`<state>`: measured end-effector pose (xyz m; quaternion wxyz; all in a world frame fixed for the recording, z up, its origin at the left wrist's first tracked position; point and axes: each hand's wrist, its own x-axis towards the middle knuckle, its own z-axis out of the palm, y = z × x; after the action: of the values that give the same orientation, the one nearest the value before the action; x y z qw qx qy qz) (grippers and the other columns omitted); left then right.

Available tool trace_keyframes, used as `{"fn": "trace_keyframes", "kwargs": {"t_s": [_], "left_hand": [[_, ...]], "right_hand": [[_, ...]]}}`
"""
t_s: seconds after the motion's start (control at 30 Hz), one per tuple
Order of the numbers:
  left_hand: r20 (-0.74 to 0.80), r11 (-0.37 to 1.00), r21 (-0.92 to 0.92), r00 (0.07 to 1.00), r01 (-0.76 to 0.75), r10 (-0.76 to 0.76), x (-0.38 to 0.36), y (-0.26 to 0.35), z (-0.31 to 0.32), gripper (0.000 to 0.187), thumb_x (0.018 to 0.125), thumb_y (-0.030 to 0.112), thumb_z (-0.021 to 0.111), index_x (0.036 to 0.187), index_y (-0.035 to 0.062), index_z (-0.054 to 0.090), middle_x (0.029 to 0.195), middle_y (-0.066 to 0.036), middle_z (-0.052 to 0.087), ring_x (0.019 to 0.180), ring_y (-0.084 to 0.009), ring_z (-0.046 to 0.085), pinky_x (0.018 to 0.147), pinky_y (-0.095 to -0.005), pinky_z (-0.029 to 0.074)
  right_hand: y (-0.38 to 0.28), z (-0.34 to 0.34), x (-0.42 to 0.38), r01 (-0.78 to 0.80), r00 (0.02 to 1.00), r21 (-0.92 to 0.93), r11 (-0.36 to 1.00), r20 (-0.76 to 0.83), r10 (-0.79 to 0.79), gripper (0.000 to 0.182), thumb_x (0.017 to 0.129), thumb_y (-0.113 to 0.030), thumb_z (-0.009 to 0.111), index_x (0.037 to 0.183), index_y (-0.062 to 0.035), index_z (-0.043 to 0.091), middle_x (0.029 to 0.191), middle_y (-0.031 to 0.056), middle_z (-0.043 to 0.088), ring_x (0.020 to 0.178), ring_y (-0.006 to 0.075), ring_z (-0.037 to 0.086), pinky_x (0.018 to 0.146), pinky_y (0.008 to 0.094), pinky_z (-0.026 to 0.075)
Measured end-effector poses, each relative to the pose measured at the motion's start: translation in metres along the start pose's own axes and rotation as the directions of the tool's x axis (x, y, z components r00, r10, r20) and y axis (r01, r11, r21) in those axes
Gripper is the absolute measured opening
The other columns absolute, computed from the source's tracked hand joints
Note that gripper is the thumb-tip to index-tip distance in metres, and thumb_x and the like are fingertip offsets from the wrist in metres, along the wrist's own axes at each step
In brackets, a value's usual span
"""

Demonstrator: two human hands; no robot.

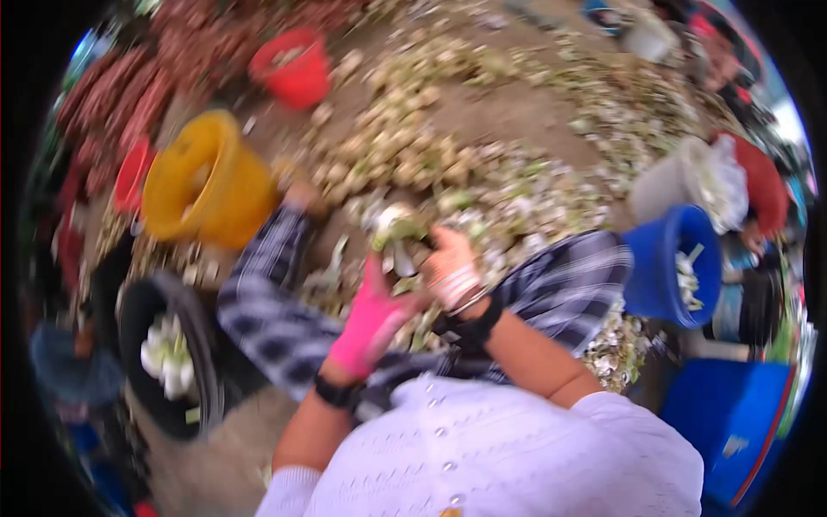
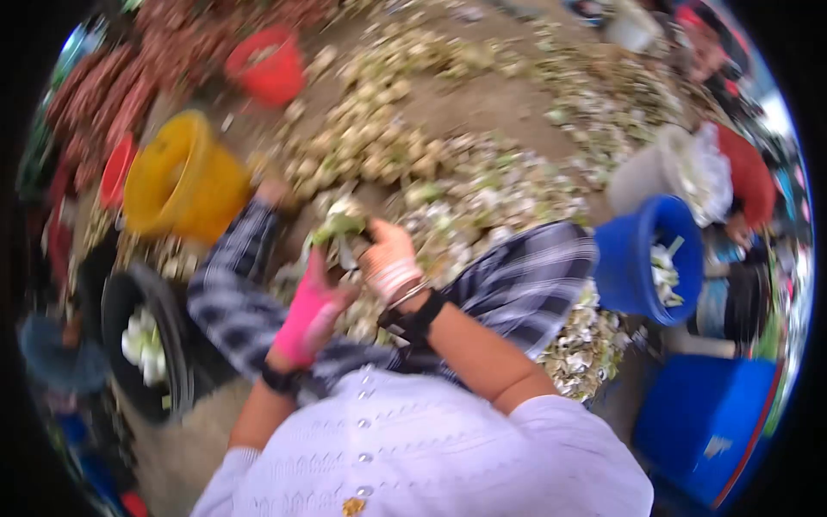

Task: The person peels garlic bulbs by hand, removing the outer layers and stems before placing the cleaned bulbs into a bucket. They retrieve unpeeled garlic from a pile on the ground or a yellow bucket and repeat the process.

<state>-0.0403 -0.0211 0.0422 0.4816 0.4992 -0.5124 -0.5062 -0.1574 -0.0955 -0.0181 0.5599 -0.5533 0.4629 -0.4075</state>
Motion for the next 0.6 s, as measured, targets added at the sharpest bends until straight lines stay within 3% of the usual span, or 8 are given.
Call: {"fn": "trace_keyframes", "kwargs": {"t_s": [0.03,0.1,0.13,0.23,0.3,0.47,0.53,0.6], "left_hand": [[-0.170,0.981,0.189,0.983,-0.032,0.065,0.006,-0.030,0.000,0.064,0.081,0.015,0.064,0.134,-0.0017,0.032,0.131,-0.014,0.042,0.117,-0.0217,0.044,0.097,-0.0318,0.037],[-0.276,0.875,-0.475,0.927,0.096,-0.252,0.014,-0.046,-0.012,0.049,0.093,0.043,0.049,0.119,0.0022,0.049,0.108,-0.010,0.058,0.098,-0.0180,0.056,0.085,-0.0293,0.045],[-0.081,0.539,-0.834,0.939,0.119,-0.334,0.015,-0.048,-0.013,0.046,0.095,0.047,0.043,0.112,0.0056,0.055,0.101,-0.007,0.062,0.091,-0.0172,0.061,0.080,-0.0287,0.049],[-0.034,0.425,-0.892,0.914,0.154,-0.404,0.025,-0.084,-0.027,0.045,0.094,0.047,0.043,0.111,0.0076,0.056,0.099,-0.006,0.063,0.090,-0.0171,0.062,0.078,-0.0299,0.051],[0.388,0.104,-0.913,0.919,0.394,-0.074,0.025,-0.104,-0.039,0.041,0.095,0.043,0.044,0.111,0.0070,0.056,0.100,-0.007,0.063,0.091,-0.0158,0.062,0.077,-0.0309,0.051],[-0.329,0.672,-0.736,0.911,-0.082,-0.248,0.029,-0.088,-0.061,0.031,0.093,0.033,0.053,0.111,0.0085,0.056,0.102,-0.006,0.063,0.092,-0.0211,0.062,0.073,-0.0365,0.054],[-0.599,0.721,-0.667,0.711,-0.187,-0.369,0.030,-0.075,-0.069,0.028,0.090,0.025,0.059,0.113,0.0089,0.055,0.105,-0.005,0.061,0.092,-0.0193,0.061,0.073,-0.0354,0.055],[-0.691,0.820,-0.527,0.673,-0.221,-0.263,0.029,-0.088,-0.063,0.029,0.089,0.022,0.061,0.114,0.0086,0.054,0.105,-0.005,0.060,0.092,-0.0180,0.060,0.072,-0.0349,0.054]], "right_hand": [[-0.010,0.008,-0.013,-0.153,0.982,0.225,0.962,0.145,0.123,0.015,0.081,-0.004,0.060,0.096,0.0004,0.064,0.084,0.0089,0.066,0.074,0.0119,0.058,0.066,0.0285,0.048],[-0.014,0.017,-0.022,-0.341,0.879,0.195,0.919,0.414,0.238,0.016,0.085,-0.007,0.061,0.099,-0.0005,0.065,0.086,0.0005,0.065,0.076,0.0078,0.057,0.069,0.0257,0.048],[-0.013,0.019,-0.020,-0.349,0.867,0.188,0.918,0.436,0.240,0.016,0.085,-0.007,0.061,0.099,-0.0005,0.065,0.086,0.0005,0.065,0.076,0.0078,0.057,0.069,0.0257,0.048],[-0.021,0.012,-0.013,-0.317,0.823,0.149,0.937,0.535,0.193,0.018,0.085,-0.007,0.061,0.101,-0.0001,0.062,0.089,0.0016,0.064,0.078,0.0105,0.058,0.071,0.0250,0.048],[-0.032,0.006,-0.013,-0.388,0.771,0.158,0.908,0.595,0.226,0.018,0.084,-0.007,0.061,0.100,-0.0001,0.062,0.088,0.0020,0.064,0.078,0.0107,0.058,0.071,0.0251,0.048],[-0.037,-0.061,0.000,-0.444,0.841,0.496,0.746,0.517,0.157,0.042,0.081,-0.023,0.064,0.115,0.0014,0.056,0.102,0.0100,0.064,0.090,0.0167,0.062,0.081,0.0267,0.049],[-0.025,-0.057,0.013,-0.262,0.834,-0.093,0.961,0.478,0.274,0.054,0.077,-0.027,0.068,0.121,0.0000,0.052,0.106,0.0130,0.063,0.094,0.0209,0.062,0.083,0.0291,0.049],[-0.009,-0.023,0.003,0.296,0.940,-0.752,0.588,0.339,-0.039,0.056,0.075,-0.033,0.071,0.120,-0.0049,0.055,0.108,0.0191,0.061,0.099,0.0325,0.060,0.086,0.0376,0.047]]}}
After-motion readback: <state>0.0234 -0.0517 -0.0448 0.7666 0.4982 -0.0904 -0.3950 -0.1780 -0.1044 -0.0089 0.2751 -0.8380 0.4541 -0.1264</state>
